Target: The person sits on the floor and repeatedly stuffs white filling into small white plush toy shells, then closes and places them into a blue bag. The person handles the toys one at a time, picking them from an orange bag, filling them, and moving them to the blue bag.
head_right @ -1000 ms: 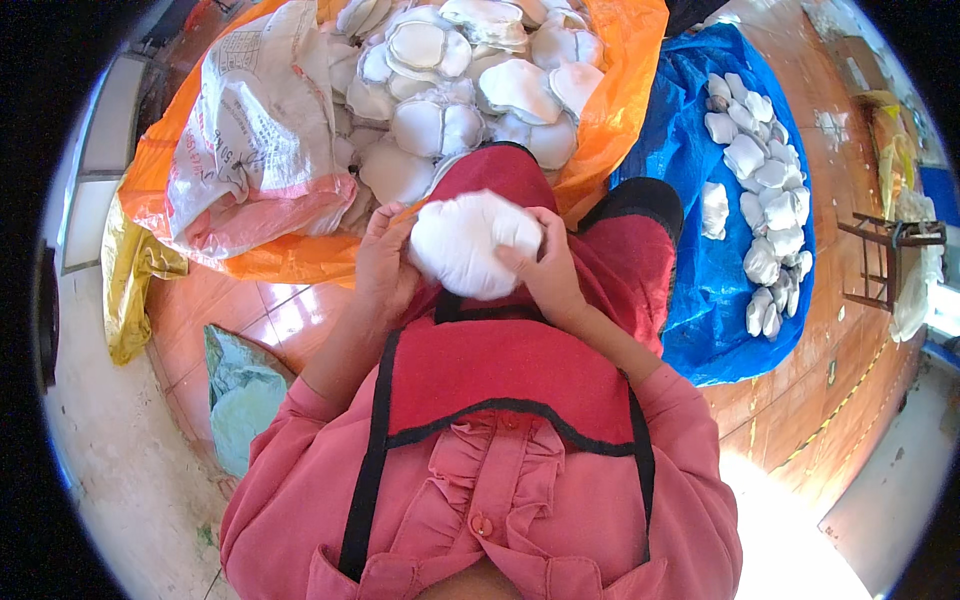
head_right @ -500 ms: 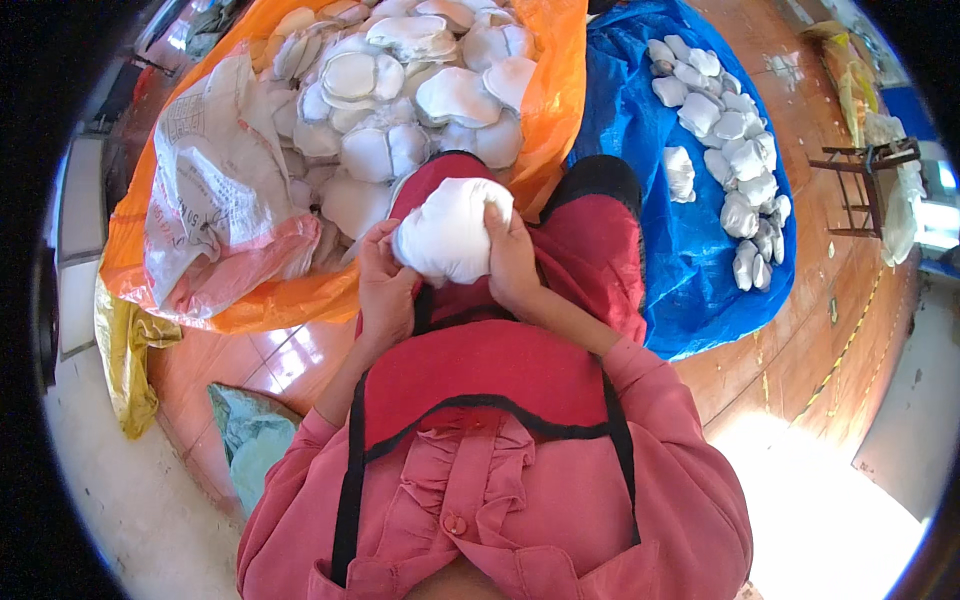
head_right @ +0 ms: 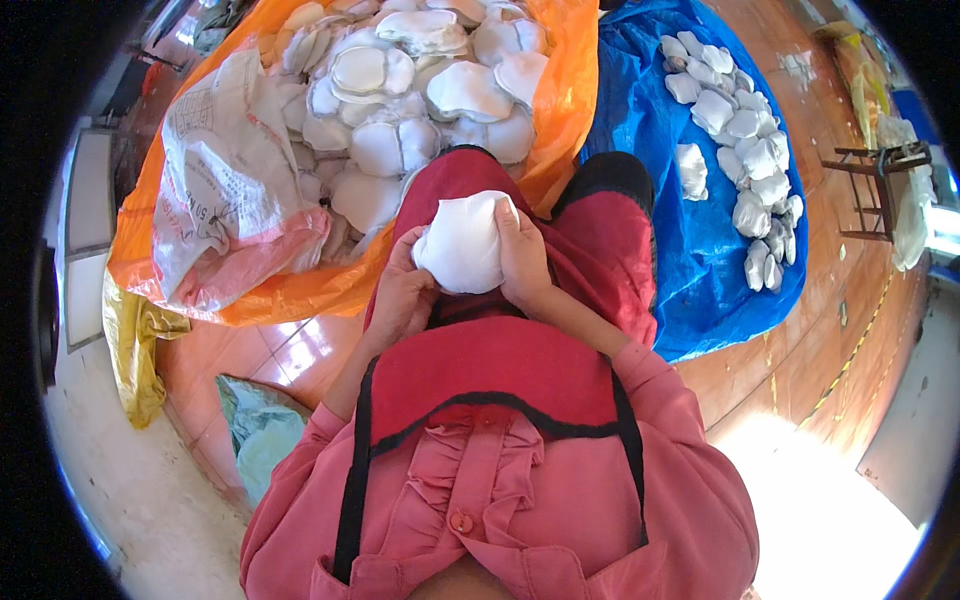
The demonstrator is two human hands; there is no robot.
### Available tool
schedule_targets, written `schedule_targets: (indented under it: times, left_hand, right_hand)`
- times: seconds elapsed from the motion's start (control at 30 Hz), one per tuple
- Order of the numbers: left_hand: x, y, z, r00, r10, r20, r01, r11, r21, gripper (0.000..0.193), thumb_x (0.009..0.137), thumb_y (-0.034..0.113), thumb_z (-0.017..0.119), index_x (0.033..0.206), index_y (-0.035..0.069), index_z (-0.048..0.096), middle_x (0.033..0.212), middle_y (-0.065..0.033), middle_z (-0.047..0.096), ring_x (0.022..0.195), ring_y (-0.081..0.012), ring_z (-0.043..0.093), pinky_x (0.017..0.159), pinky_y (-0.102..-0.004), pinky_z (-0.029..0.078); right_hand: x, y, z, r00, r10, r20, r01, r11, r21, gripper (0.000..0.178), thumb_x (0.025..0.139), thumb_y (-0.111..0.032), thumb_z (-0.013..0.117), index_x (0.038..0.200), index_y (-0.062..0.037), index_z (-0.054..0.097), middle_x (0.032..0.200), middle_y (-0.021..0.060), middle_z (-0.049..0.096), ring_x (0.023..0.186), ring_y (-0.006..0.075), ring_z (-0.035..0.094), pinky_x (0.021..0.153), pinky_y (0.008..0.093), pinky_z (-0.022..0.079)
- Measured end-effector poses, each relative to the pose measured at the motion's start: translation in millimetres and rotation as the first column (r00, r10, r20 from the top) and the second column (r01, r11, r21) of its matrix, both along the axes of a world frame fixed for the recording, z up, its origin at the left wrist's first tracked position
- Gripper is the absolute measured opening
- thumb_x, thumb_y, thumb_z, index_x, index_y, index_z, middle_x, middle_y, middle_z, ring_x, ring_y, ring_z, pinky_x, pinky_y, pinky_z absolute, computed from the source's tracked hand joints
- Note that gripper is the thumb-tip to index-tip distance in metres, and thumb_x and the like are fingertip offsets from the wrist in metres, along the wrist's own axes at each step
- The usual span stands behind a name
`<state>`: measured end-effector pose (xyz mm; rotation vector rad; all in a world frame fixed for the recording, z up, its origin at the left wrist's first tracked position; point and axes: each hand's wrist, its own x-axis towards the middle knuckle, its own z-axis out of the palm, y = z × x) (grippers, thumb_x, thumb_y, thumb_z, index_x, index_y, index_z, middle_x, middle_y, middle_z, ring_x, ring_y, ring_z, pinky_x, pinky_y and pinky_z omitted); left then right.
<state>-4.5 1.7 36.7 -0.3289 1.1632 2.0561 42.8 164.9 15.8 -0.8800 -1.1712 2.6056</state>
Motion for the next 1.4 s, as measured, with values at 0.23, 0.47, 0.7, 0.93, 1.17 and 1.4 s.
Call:
schedule_targets:
  times: [0.23,0.47,0.7,0.93,1.17,1.4]
  left_hand:
    - [-4,-10,-10,0.967,0.113,0.229,-0.207,0.872,0.445,0.073,0.063,-0.022,0.042,0.127,0.013,0.046,0.127,-0.0080,0.053,0.117,-0.0253,0.053,0.093,-0.0354,0.049]
    - [-13,-7,1,0.996,0.094,-0.012,-0.092,0.993,0.075,0.068,0.071,-0.012,0.055,0.134,0.010,0.041,0.132,-0.0102,0.049,0.122,-0.0282,0.049,0.100,-0.0371,0.044]
    - [-26,-25,48,0.316,-0.659,-0.682,0.128,0.742,-0.658,0.081,0.067,0.004,0.077,0.138,0.006,0.039,0.132,-0.0114,0.049,0.128,-0.0243,0.043,0.103,-0.0363,0.039]
    - [-13,-18,37,0.616,-0.558,-0.556,0.404,0.830,-0.385,0.050,0.073,0.002,0.075,0.120,0.005,0.058,0.108,-0.0058,0.065,0.105,-0.0178,0.059,0.097,-0.0340,0.042]
    - [-17,-13,42,0.280,-0.535,-0.797,0.071,0.840,-0.539,0.017,0.078,0.014,0.070,0.094,0.012,0.070,0.091,-0.0055,0.068,0.079,-0.0255,0.059,0.079,-0.0348,0.044]
    - [-16,-10,30,0.152,-0.704,-0.694,-0.114,0.685,-0.720,0.014,0.071,0.014,0.072,0.085,0.011,0.069,0.079,-0.0063,0.065,0.075,-0.0271,0.058,0.070,-0.0359,0.045]
  right_hand:
    - [-1,-1,19,0.985,0.067,-0.161,-0.106,0.961,-0.254,0.040,0.103,-0.035,0.038,0.116,-0.0022,0.056,0.109,0.0089,0.064,0.094,0.0177,0.062,0.086,0.0342,0.050]
    - [8,4,11,0.909,0.263,-0.325,-0.341,0.916,-0.213,0.035,0.101,-0.028,0.045,0.119,0.0000,0.057,0.109,0.0068,0.065,0.096,0.0143,0.062,0.087,0.0304,0.049]
    - [0,14,24,0.899,0.431,-0.079,-0.418,0.897,0.144,0.021,0.098,-0.019,0.051,0.103,-0.0029,0.064,0.089,0.0021,0.066,0.079,0.0095,0.061,0.073,0.0246,0.050]
    - [9,0,27,0.946,0.260,-0.193,-0.292,0.943,-0.161,0.010,0.095,-0.012,0.055,0.094,-0.0051,0.062,0.089,0.0003,0.064,0.078,0.0079,0.059,0.070,0.0240,0.050]
    - [-7,35,26,0.833,0.507,-0.224,-0.118,0.558,0.821,0.013,0.080,0.002,0.065,0.090,-0.0058,0.065,0.082,0.0029,0.061,0.080,0.0164,0.058,0.071,0.0287,0.047]
    - [-15,59,41,0.614,0.746,0.257,-0.462,0.075,0.884,0.015,0.081,-0.010,0.062,0.094,-0.0029,0.067,0.080,0.0100,0.061,0.080,0.0273,0.060,0.071,0.0361,0.048]
